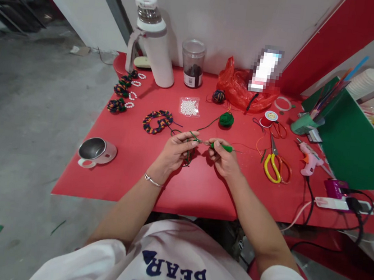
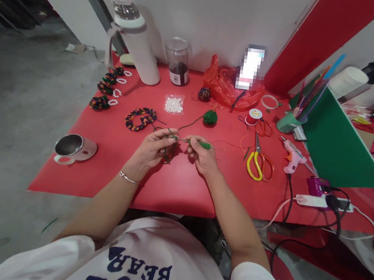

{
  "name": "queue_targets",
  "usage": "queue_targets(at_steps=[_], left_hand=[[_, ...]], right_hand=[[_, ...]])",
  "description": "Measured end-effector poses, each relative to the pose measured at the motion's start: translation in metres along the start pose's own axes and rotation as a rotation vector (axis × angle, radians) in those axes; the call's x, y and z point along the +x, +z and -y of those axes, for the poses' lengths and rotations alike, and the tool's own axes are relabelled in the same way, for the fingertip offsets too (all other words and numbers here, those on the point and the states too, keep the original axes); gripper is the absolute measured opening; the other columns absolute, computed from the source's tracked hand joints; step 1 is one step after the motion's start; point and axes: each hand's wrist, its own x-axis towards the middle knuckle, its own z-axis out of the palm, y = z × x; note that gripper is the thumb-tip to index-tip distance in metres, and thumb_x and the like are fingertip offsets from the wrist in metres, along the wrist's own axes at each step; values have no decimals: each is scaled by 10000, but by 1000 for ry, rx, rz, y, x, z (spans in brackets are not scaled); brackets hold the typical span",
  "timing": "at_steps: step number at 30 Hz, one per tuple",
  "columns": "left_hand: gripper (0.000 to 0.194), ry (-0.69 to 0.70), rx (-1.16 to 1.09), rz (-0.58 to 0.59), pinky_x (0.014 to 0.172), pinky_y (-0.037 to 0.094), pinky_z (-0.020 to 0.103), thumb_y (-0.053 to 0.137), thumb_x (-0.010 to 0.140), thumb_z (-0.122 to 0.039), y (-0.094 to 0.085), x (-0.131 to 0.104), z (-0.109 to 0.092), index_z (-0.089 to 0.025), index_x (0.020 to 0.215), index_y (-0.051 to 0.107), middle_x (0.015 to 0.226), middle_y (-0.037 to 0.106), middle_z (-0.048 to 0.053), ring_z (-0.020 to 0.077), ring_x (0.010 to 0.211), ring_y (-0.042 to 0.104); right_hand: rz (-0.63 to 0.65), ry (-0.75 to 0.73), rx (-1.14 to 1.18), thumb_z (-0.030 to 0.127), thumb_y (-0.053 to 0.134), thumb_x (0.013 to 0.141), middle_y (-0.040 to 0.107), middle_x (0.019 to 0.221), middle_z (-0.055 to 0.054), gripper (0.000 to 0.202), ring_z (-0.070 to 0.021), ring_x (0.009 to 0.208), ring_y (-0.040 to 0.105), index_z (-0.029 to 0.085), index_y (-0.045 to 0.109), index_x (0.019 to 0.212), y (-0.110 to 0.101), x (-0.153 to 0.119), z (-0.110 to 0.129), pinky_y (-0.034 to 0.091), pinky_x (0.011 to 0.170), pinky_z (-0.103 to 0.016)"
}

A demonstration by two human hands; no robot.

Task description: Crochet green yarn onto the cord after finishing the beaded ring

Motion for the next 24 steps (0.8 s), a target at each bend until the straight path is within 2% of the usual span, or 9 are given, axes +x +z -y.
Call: queue_targets(at_steps=[3,6,11,18,24], left_hand=[[444,-2,13,-21,373,225,145,965,518,-169,0,1,1,-154,938,822,664,722,5,20,412,435],[455,-3,28,-35,382,244,142,961,514,-163,0,2,2,-156,947,822,693,741,23,46,454,509],[456,10,32,-49,380,235,144,960,496,-169,0,2,3,-156,930,821,665,743,27,42,432,485],[429,-11,56,-51,389,212,159,941,516,-170,0,1,4,-151,927,816,666,734,37,65,452,517],[394,-43,31,-34,383,182,161,916,527,-149,-1,1,1,-146,904,801,609,698,11,18,382,381]], right_hand=[[18,1,2,525,940,654,740,763,10,377,-61,548,547,239,779,838,-1,1,0,385,434,-171],[20,15,-3,544,933,659,709,702,26,385,-61,520,524,240,779,839,-1,1,0,372,421,-174],[20,31,-8,548,938,637,732,732,19,408,-65,534,534,235,775,841,1,0,0,375,425,-177],[4,36,-17,570,945,619,684,645,34,436,-63,494,494,231,779,838,2,-1,-2,337,407,-179],[22,21,-37,557,950,616,667,621,35,425,-70,516,498,232,788,838,1,0,-1,345,432,-186]])
